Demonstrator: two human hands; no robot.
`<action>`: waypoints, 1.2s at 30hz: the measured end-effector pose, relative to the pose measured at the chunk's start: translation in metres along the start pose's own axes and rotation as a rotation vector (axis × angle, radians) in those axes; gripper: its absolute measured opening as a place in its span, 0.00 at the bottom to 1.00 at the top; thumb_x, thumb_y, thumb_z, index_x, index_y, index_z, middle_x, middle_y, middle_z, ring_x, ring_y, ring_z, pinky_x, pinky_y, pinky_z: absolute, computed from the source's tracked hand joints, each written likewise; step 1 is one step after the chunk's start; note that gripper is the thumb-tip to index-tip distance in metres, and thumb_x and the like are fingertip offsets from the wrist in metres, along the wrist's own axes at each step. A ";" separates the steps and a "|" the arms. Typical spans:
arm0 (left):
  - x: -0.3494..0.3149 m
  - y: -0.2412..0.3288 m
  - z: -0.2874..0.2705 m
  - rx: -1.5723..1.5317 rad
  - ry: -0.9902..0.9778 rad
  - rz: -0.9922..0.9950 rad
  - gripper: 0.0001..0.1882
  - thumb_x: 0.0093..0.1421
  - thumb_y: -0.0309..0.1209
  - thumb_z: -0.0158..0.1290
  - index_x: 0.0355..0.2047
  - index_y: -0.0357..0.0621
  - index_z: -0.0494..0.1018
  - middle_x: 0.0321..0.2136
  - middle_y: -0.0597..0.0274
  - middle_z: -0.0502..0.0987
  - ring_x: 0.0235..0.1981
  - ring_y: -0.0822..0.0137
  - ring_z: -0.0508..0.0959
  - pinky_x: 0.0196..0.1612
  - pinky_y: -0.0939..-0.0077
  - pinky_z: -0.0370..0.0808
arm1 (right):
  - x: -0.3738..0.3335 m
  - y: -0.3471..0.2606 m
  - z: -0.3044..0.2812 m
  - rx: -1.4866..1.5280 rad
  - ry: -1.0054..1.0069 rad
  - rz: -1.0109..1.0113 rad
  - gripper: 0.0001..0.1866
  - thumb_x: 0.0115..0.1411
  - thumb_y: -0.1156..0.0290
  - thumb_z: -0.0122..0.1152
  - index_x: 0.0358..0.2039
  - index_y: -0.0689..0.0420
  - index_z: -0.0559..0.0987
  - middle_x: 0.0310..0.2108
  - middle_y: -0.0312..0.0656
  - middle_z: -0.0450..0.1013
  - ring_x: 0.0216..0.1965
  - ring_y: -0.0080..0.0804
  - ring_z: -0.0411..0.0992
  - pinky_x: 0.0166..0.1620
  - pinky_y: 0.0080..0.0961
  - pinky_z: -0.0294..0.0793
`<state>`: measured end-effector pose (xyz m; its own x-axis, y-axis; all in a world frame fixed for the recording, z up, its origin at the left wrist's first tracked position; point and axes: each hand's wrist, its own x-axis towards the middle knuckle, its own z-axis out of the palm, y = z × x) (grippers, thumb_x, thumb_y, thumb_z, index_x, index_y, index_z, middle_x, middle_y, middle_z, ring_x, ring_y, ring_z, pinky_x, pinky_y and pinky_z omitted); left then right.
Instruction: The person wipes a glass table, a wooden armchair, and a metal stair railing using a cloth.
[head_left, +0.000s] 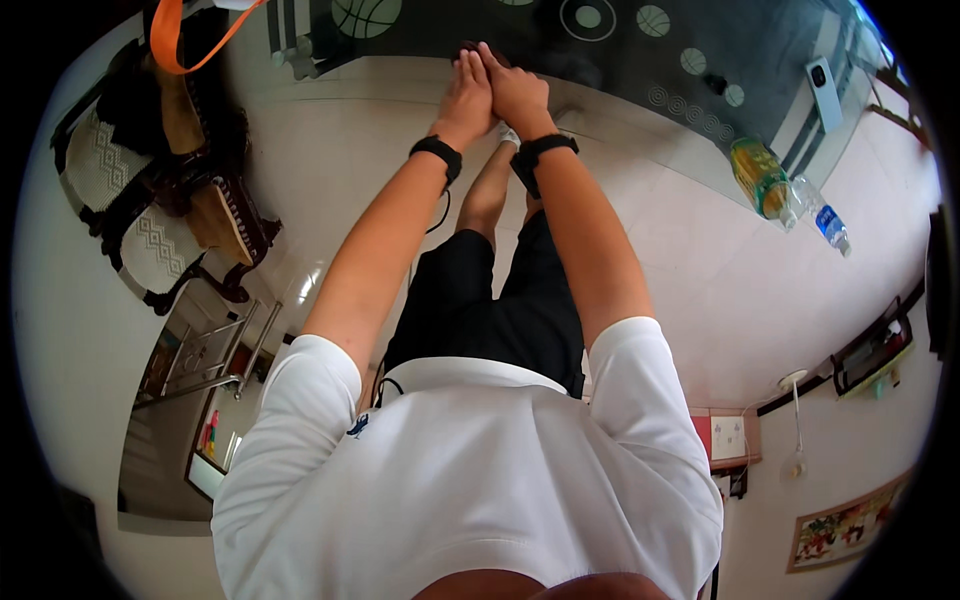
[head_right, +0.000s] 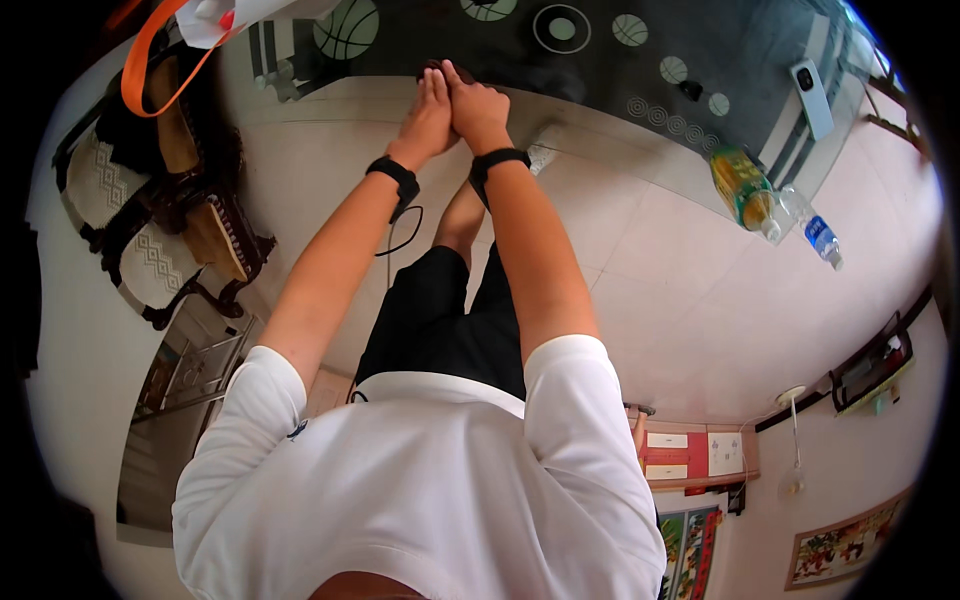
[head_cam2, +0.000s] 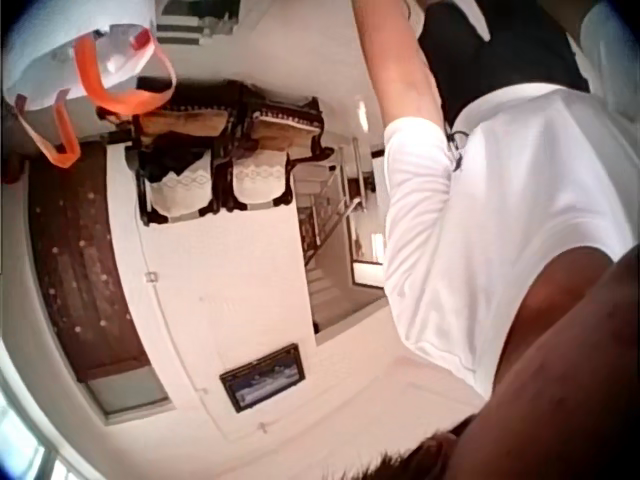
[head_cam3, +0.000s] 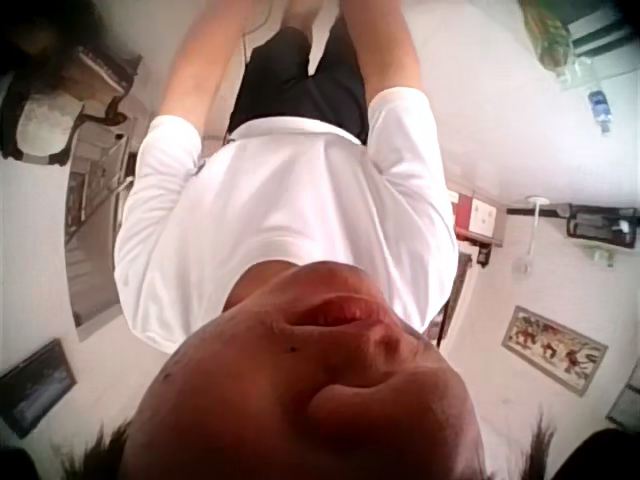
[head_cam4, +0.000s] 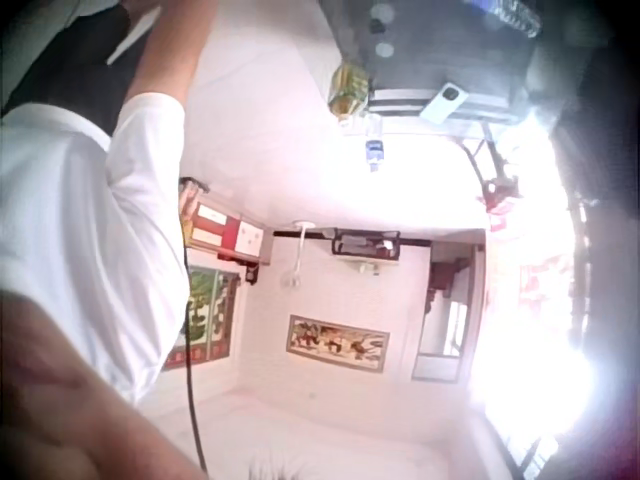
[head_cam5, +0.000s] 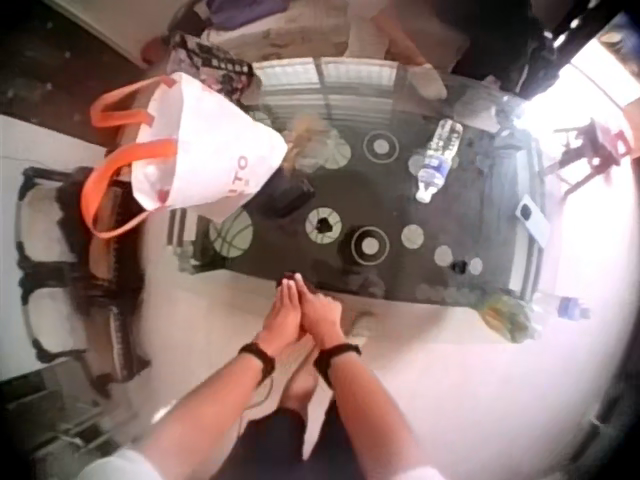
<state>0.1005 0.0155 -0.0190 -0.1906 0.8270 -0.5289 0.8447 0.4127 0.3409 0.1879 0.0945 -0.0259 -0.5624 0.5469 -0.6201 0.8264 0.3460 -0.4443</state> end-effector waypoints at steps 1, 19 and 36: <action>0.001 -0.011 -0.005 -0.001 -0.005 -0.015 0.53 0.50 0.37 0.61 0.63 0.21 0.41 0.64 0.26 0.47 0.65 0.33 0.52 0.65 0.53 0.58 | 0.006 -0.007 0.001 0.001 -0.013 -0.008 0.30 0.63 0.54 0.45 0.66 0.28 0.55 0.36 0.48 0.79 0.35 0.51 0.78 0.37 0.43 0.77; 0.081 0.203 0.039 -0.122 0.090 0.480 0.49 0.45 0.36 0.62 0.64 0.33 0.53 0.65 0.46 0.54 0.67 0.50 0.53 0.66 0.63 0.56 | -0.115 0.181 -0.041 0.207 0.670 0.318 0.22 0.60 0.66 0.55 0.56 0.52 0.68 0.48 0.53 0.70 0.49 0.55 0.70 0.49 0.44 0.71; 0.049 0.126 0.008 0.688 -0.245 0.184 0.41 0.59 0.36 0.54 0.69 0.55 0.47 0.71 0.54 0.36 0.70 0.45 0.37 0.67 0.50 0.46 | -0.066 0.108 -0.002 0.053 0.259 0.043 0.40 0.55 0.61 0.60 0.65 0.60 0.58 0.60 0.78 0.48 0.63 0.74 0.49 0.65 0.50 0.51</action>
<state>0.2022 0.1051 -0.0084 0.0325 0.7178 -0.6955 0.9894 -0.1219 -0.0795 0.3142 0.0977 -0.0316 -0.4954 0.7394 -0.4559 0.8427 0.2817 -0.4588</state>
